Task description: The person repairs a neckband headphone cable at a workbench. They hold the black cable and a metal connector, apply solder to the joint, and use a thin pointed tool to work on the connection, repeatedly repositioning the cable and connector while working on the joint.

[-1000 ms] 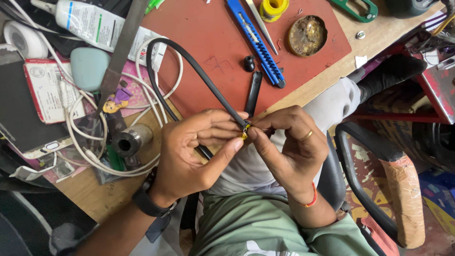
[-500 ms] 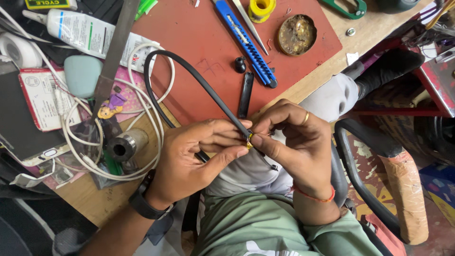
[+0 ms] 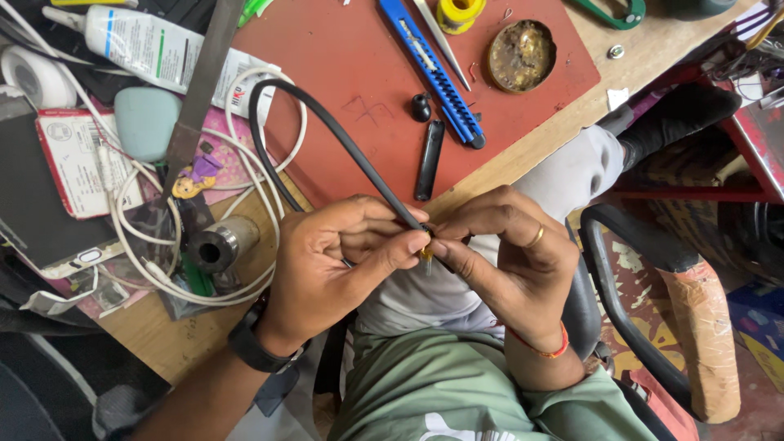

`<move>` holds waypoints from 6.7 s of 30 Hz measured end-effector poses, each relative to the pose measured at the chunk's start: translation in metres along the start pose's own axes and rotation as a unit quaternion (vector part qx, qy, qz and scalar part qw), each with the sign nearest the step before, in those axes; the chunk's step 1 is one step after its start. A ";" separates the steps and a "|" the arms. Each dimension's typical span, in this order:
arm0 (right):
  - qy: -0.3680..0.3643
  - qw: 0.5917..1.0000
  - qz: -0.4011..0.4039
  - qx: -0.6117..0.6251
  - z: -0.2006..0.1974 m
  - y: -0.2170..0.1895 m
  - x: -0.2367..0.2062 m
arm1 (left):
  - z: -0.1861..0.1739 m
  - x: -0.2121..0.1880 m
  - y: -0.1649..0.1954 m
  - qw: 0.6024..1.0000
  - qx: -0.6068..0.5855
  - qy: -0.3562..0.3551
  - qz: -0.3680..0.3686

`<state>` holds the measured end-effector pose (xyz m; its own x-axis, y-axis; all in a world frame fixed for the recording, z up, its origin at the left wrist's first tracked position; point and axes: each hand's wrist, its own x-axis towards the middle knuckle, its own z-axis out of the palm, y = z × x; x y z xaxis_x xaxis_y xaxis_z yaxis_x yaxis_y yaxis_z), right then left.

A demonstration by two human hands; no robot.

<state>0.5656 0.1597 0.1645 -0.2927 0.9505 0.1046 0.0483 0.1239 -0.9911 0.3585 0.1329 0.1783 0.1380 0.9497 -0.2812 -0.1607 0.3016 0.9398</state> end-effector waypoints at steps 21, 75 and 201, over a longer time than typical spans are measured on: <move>0.005 0.945 -0.236 -0.226 0.010 0.005 -0.015 | 0.008 -0.001 0.008 0.992 0.089 0.087 0.025; 0.117 0.991 -0.026 0.063 0.015 0.027 -0.036 | 0.006 -0.003 0.006 0.979 0.172 0.024 0.109; 0.130 0.947 -0.251 -0.153 0.014 0.044 -0.025 | 0.005 -0.001 0.001 0.999 0.009 0.014 -0.041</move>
<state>0.5618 0.1373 0.1173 -0.1084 0.7834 0.6119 0.2522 0.6171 -0.7454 0.3630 0.1313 0.1802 0.1233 0.9240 -0.3621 -0.1324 0.3769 0.9167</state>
